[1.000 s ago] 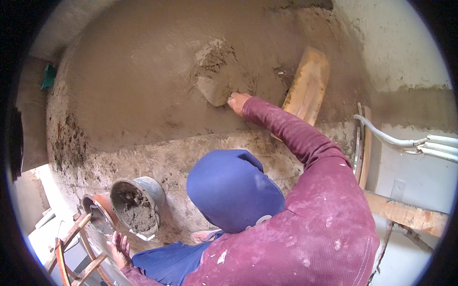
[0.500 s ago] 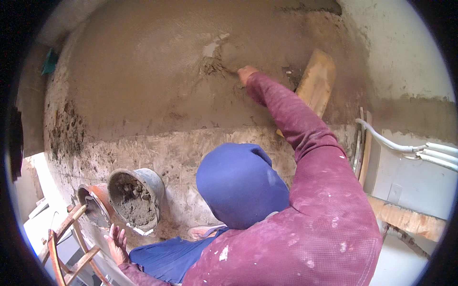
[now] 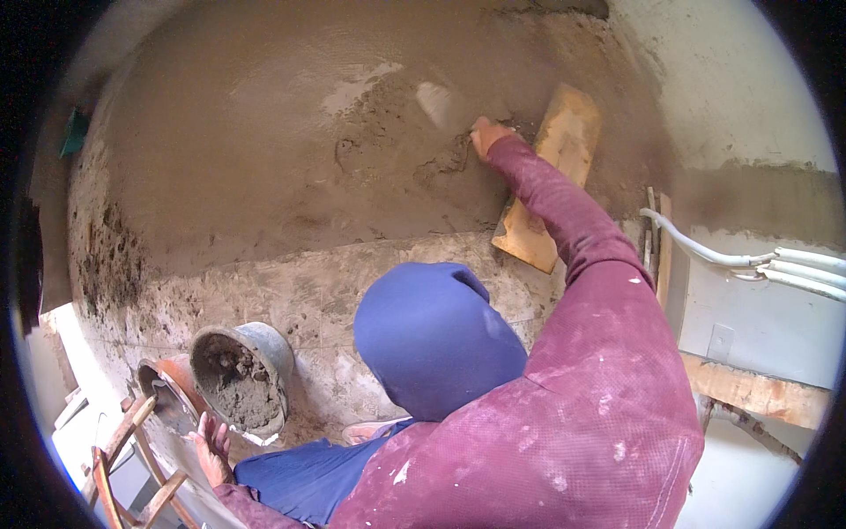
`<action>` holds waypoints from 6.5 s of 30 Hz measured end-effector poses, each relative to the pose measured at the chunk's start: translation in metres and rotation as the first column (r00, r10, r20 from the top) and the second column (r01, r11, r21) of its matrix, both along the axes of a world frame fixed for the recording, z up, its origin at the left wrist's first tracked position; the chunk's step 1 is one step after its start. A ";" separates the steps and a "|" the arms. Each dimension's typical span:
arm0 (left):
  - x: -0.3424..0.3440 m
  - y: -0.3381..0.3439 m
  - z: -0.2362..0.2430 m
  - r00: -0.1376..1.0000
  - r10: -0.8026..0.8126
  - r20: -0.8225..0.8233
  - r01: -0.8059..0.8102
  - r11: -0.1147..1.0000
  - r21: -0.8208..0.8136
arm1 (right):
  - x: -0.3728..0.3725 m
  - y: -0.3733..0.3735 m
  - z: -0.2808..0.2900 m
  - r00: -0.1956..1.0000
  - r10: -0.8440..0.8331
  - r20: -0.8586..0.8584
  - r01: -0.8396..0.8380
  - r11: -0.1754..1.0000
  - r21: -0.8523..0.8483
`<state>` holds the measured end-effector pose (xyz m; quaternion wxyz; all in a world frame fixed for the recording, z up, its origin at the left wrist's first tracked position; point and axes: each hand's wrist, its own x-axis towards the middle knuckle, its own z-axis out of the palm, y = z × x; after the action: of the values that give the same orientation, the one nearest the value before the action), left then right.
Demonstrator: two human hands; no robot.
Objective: The person applies plaster to a wall using a trowel and then smooths the surface with a wooden float.
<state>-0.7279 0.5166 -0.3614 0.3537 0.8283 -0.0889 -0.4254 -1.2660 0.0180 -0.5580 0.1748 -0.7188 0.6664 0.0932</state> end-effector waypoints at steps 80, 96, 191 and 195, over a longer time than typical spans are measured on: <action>0.042 0.050 -0.089 0.940 0.158 -0.301 -0.171 0.985 -0.015 | 0.290 0.166 0.241 0.196 0.970 0.142 -0.978 0.205 -0.048; 0.018 0.005 -0.062 0.962 -0.144 -0.231 0.059 0.939 -0.339 | 0.328 0.221 0.143 0.177 0.916 0.361 -0.973 0.107 0.203; -0.087 -0.062 0.029 0.578 -0.677 0.454 0.748 0.663 0.037 | 0.179 0.086 -0.011 0.904 0.279 0.325 -0.371 0.889 0.268; -0.082 -0.051 0.026 0.576 -0.691 0.437 0.736 0.671 0.090 | 0.154 0.098 0.003 0.874 0.476 0.095 -0.483 0.835 0.265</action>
<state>-0.8094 0.4657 -0.3355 0.1644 0.7755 -0.5126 -0.3298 -1.1125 0.1163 -0.5553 0.2543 -0.8316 0.4429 0.2180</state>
